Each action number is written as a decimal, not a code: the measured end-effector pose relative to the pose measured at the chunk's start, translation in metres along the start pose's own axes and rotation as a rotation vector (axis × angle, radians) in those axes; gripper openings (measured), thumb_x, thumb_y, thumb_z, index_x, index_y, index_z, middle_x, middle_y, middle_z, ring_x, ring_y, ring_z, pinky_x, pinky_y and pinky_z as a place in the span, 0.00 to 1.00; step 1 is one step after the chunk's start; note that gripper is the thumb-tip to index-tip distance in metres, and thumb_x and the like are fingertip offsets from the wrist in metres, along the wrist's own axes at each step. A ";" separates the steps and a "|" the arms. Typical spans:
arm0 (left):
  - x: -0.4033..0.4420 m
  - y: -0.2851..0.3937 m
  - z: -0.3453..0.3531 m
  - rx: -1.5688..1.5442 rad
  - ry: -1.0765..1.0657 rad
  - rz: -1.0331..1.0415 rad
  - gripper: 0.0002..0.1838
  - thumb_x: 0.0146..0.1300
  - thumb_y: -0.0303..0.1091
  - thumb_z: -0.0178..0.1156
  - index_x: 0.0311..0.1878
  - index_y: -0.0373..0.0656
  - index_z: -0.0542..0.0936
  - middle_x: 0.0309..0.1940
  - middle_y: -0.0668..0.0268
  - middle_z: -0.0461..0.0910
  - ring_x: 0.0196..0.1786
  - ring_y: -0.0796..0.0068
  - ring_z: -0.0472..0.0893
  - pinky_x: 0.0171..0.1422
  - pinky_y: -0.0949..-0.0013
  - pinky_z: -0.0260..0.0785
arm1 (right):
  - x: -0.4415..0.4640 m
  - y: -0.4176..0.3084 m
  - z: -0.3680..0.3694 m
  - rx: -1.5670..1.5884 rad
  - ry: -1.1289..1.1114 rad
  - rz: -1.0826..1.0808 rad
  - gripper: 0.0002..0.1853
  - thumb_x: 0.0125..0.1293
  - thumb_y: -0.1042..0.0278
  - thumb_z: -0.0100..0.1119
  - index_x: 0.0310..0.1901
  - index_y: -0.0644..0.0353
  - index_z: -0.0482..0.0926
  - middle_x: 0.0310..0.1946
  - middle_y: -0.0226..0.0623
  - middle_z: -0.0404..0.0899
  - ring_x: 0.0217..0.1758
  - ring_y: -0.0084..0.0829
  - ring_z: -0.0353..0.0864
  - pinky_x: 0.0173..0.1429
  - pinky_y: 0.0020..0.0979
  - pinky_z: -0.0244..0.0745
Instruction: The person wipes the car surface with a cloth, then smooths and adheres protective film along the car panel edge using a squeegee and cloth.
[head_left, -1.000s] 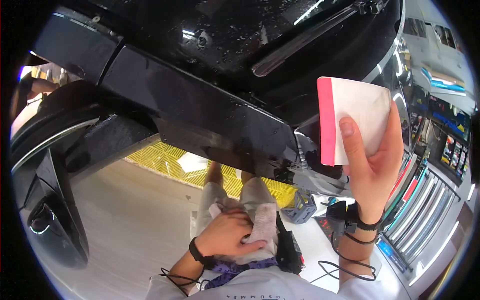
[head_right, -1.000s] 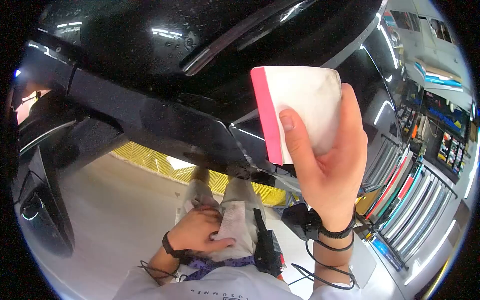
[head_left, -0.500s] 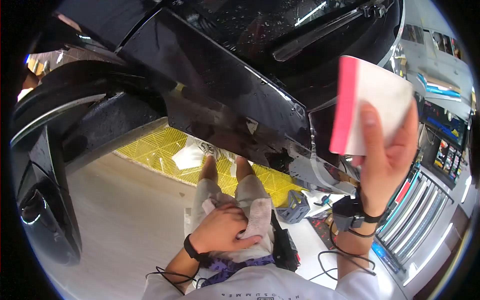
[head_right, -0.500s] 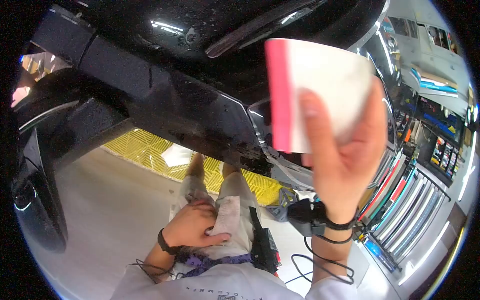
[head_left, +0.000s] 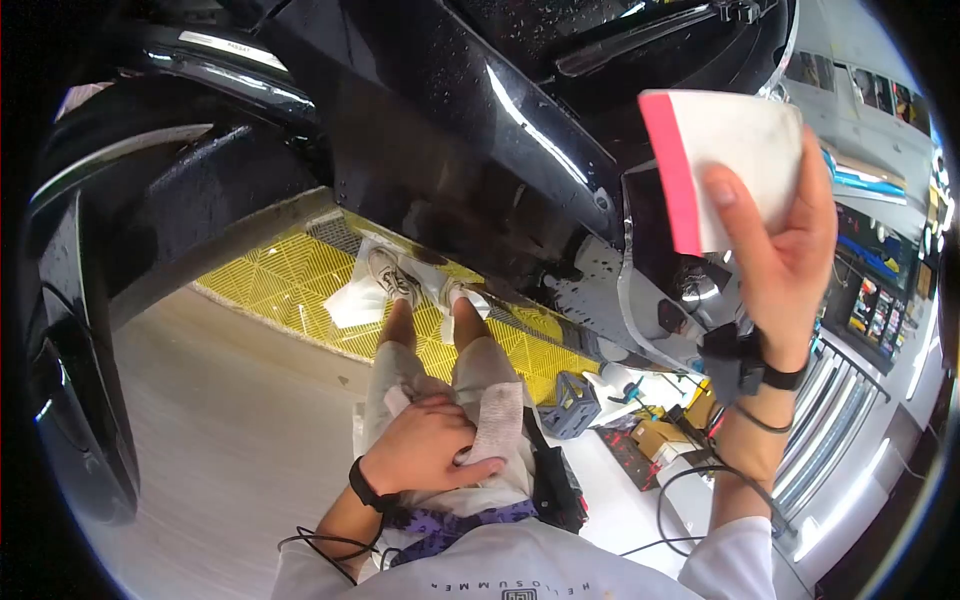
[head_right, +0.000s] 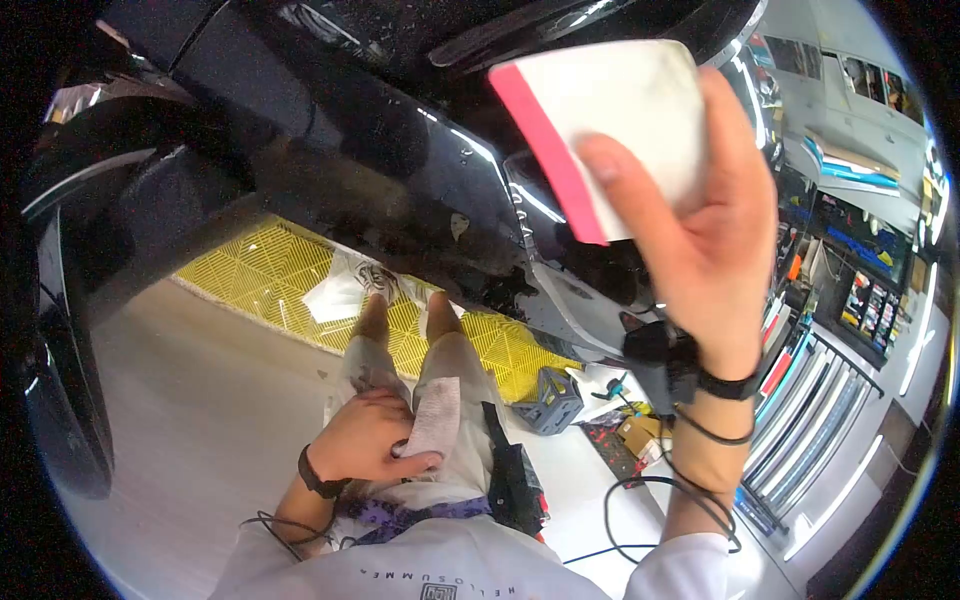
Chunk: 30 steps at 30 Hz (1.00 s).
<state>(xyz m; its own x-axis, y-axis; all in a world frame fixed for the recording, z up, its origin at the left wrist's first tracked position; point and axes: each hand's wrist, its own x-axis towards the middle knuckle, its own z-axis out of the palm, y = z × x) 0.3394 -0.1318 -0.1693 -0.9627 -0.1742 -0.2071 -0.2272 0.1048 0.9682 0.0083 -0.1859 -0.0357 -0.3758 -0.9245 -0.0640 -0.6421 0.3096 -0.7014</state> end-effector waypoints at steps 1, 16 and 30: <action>-0.001 -0.001 0.001 -0.004 -0.010 -0.024 0.26 0.59 0.56 0.72 0.19 0.44 0.79 0.22 0.60 0.79 0.34 0.55 0.82 0.47 0.58 0.75 | 0.001 0.001 -0.008 -0.022 -0.035 -0.010 0.30 0.70 0.75 0.70 0.70 0.71 0.70 0.55 0.39 0.83 0.54 0.25 0.83 0.61 0.26 0.77; -0.035 -0.022 0.060 -0.011 0.071 -0.090 0.29 0.63 0.58 0.67 0.18 0.42 0.79 0.20 0.59 0.79 0.34 0.55 0.82 0.54 0.59 0.73 | -0.038 0.003 0.028 -0.339 -0.158 -0.306 0.20 0.69 0.65 0.72 0.55 0.66 0.75 0.32 0.49 0.84 0.29 0.43 0.84 0.38 0.31 0.77; -0.049 -0.024 0.126 -0.009 0.185 -0.079 0.26 0.61 0.57 0.70 0.21 0.43 0.81 0.22 0.58 0.80 0.35 0.51 0.81 0.51 0.56 0.73 | -0.075 0.008 0.030 -0.521 -0.141 -0.373 0.15 0.70 0.64 0.70 0.49 0.62 0.75 0.31 0.50 0.81 0.30 0.55 0.80 0.34 0.37 0.75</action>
<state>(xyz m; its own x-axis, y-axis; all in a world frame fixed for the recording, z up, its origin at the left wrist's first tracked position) 0.3734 -0.0027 -0.2006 -0.8983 -0.3587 -0.2537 -0.2986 0.0749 0.9514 0.0511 -0.1204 -0.0575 0.0034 -1.0000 -0.0001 -0.9654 -0.0033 -0.2606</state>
